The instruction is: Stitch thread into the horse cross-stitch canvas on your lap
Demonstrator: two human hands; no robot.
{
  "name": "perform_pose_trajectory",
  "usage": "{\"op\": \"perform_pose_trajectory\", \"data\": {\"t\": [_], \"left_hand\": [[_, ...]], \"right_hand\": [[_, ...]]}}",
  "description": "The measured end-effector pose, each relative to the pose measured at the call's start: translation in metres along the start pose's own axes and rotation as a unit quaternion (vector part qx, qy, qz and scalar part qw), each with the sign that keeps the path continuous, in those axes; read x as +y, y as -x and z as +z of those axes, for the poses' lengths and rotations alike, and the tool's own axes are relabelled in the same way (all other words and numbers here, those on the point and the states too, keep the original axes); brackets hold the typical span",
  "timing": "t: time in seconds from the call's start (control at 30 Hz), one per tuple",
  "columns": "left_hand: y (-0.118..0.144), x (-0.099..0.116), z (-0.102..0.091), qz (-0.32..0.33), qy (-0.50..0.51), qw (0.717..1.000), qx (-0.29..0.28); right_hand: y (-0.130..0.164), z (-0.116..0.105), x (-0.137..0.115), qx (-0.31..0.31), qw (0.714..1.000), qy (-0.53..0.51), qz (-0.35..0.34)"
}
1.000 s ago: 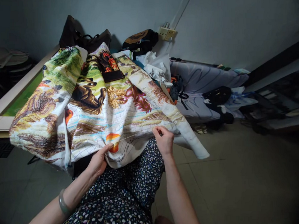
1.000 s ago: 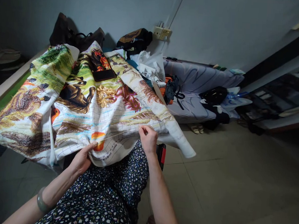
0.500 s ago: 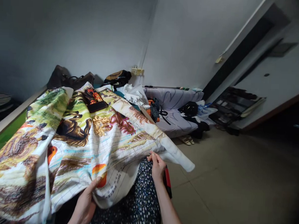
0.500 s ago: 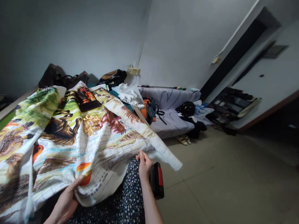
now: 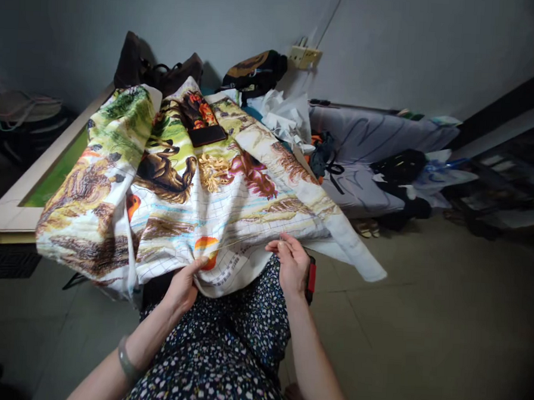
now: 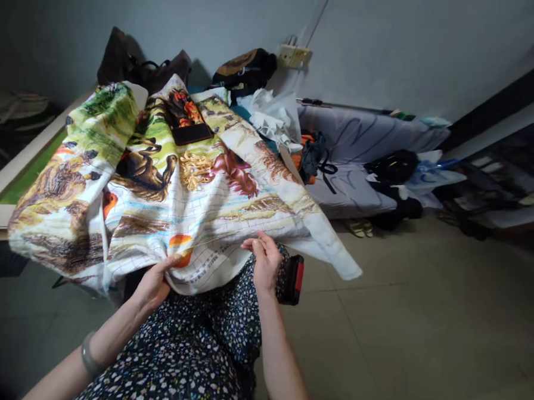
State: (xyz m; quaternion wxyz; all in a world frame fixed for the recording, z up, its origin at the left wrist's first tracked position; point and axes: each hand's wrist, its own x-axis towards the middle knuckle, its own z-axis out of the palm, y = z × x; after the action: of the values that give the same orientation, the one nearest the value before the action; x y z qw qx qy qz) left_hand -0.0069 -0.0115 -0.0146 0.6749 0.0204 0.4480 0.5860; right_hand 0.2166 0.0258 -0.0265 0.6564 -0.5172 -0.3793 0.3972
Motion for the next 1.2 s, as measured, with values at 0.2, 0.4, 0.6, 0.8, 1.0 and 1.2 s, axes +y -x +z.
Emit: {"op": "perform_pose_trajectory", "data": {"t": [0.2,0.4,0.6,0.8,1.0,1.2], "left_hand": [[-0.002,0.000,-0.003,-0.003,-0.008,1.000,-0.020],[-0.005,-0.003,-0.006,0.019,-0.026,0.999,-0.018],[-0.002,-0.002,-0.004,0.009,-0.033,0.999,-0.013],[-0.002,-0.001,-0.003,0.012,-0.033,0.999,-0.005],[-0.002,-0.001,-0.002,0.011,-0.031,0.999,-0.004],[-0.001,-0.001,0.000,0.018,-0.028,0.999,-0.010]], "right_hand": [[0.042,0.050,-0.020,-0.176,0.981,0.069,0.050],[0.063,0.074,-0.024,-0.282,0.944,0.162,0.047],[0.066,0.081,-0.019,-0.277,0.933,0.229,0.000],[0.066,0.082,-0.017,-0.273,0.932,0.238,-0.017],[0.066,0.081,-0.017,-0.277,0.928,0.247,-0.031],[0.067,0.087,-0.024,-0.263,0.902,0.328,-0.097]]}}
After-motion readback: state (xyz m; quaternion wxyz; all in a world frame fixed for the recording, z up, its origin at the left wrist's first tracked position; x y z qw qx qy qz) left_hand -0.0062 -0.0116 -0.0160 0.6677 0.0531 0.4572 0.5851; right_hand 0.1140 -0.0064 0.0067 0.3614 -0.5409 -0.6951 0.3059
